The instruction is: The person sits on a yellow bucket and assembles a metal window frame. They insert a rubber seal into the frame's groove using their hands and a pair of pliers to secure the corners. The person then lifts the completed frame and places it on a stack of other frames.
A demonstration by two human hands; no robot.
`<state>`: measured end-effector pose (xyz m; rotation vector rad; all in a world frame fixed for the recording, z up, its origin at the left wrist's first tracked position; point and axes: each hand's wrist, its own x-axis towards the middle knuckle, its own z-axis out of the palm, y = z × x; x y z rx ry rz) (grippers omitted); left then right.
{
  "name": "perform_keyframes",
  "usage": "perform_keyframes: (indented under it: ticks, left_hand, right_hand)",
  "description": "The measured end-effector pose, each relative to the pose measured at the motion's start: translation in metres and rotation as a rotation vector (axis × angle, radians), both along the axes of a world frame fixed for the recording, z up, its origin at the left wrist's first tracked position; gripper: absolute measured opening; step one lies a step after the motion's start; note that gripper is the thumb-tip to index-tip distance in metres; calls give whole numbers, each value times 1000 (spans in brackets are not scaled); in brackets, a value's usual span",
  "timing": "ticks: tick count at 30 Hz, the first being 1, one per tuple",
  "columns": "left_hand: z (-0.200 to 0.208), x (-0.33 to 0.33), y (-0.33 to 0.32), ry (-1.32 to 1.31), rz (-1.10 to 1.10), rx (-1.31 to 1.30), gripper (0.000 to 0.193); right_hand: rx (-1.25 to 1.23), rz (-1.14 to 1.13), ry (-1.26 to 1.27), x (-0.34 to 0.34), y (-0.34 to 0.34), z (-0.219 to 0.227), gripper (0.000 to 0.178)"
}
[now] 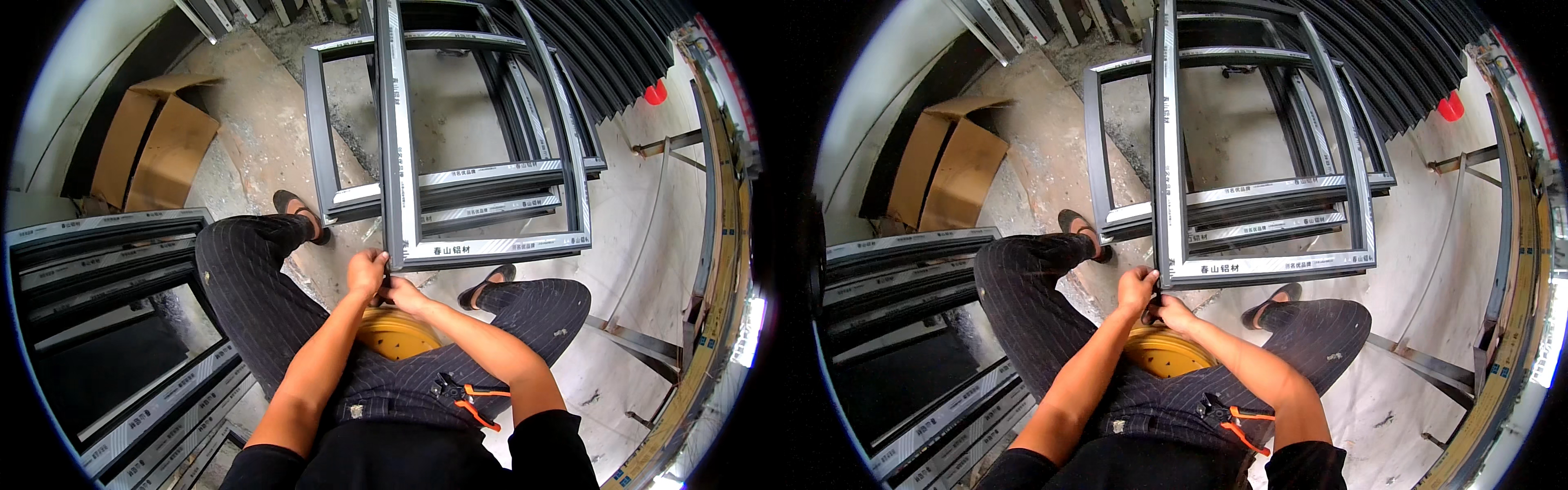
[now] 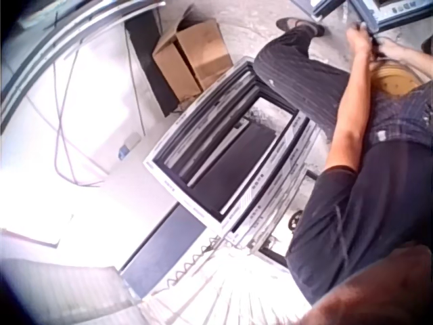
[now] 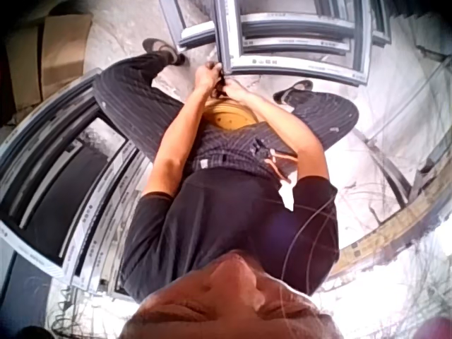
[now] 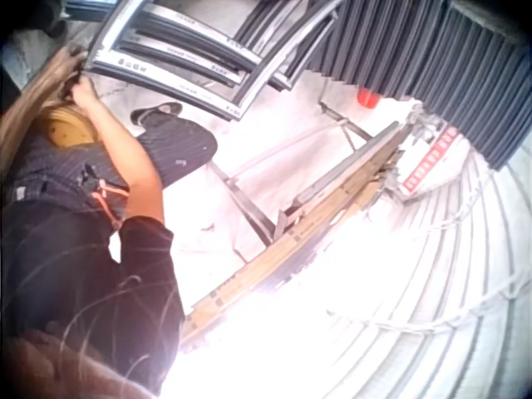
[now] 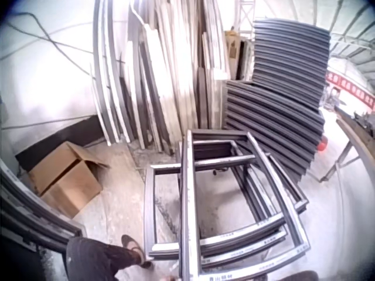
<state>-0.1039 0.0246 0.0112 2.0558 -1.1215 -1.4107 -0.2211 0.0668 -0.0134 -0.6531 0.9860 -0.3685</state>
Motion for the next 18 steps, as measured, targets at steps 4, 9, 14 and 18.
perform_keyframes:
  ticks: [4, 9, 14, 18]
  left_hand:
    - [-24, 11, 2, 239, 42, 77, 22]
    - [-31, 18, 4, 378, 55, 120, 17]
    - [-28, 4, 6, 136, 13, 14, 18]
    - [-32, 3, 8, 57, -19, -20, 17]
  right_hand:
    - [-15, -44, -17, 1, -1, 8, 12]
    - [-5, -26, -32, -5, 1, -2, 14]
    - [-360, 186, 381, -22, 3, -12, 26]
    - [-568, 404, 881, -39, 3, 68, 38]
